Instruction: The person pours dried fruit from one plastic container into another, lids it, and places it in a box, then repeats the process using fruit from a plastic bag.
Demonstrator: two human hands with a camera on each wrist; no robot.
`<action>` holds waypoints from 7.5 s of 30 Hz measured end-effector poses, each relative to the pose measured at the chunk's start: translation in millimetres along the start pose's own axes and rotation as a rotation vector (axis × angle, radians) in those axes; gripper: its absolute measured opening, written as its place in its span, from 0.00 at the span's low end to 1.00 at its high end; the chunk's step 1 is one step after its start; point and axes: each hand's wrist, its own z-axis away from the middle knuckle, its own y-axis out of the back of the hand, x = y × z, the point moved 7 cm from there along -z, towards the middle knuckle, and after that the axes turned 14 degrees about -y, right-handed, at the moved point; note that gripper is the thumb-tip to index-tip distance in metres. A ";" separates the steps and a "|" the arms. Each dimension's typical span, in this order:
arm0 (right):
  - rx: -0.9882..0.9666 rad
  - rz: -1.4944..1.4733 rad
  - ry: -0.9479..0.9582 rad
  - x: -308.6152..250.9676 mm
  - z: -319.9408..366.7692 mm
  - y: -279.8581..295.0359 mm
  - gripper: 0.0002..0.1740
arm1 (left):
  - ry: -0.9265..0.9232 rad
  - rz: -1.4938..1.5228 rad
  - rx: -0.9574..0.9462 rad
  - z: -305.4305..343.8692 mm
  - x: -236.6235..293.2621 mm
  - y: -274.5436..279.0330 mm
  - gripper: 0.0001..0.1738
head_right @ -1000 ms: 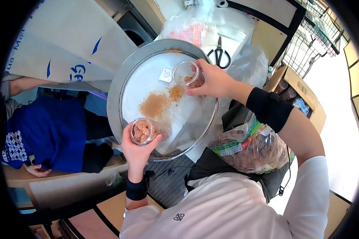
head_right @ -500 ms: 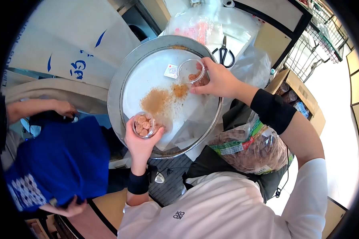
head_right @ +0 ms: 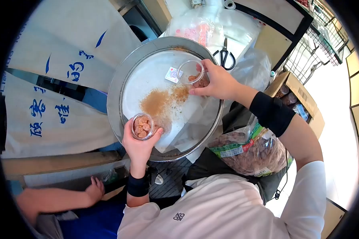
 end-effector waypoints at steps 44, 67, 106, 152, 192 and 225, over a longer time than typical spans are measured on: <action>0.253 0.193 0.097 1.2 -1.9 -7.9 0.51 | -0.058 -0.083 0.019 10.5 19.4 -3.5 0.43; 0.242 0.175 0.098 -3.0 2.9 -6.2 0.50 | -0.012 -0.093 0.051 5.0 9.4 -8.9 0.43; 0.272 0.177 0.143 -1.5 5.9 -6.8 0.43 | -0.001 -0.022 0.053 10.6 4.5 -12.0 0.47; 0.127 -0.008 -0.024 -1.2 23.8 17.4 0.42 | 0.077 0.105 0.028 -1.3 -0.6 -11.4 0.42; 0.078 -0.043 0.032 -13.6 38.8 24.8 0.46 | 0.106 0.075 0.072 -4.1 -8.0 -10.6 0.41; -0.006 0.032 0.314 -108.9 65.5 10.7 0.47 | -0.072 0.116 -0.029 9.2 -10.5 -20.2 0.55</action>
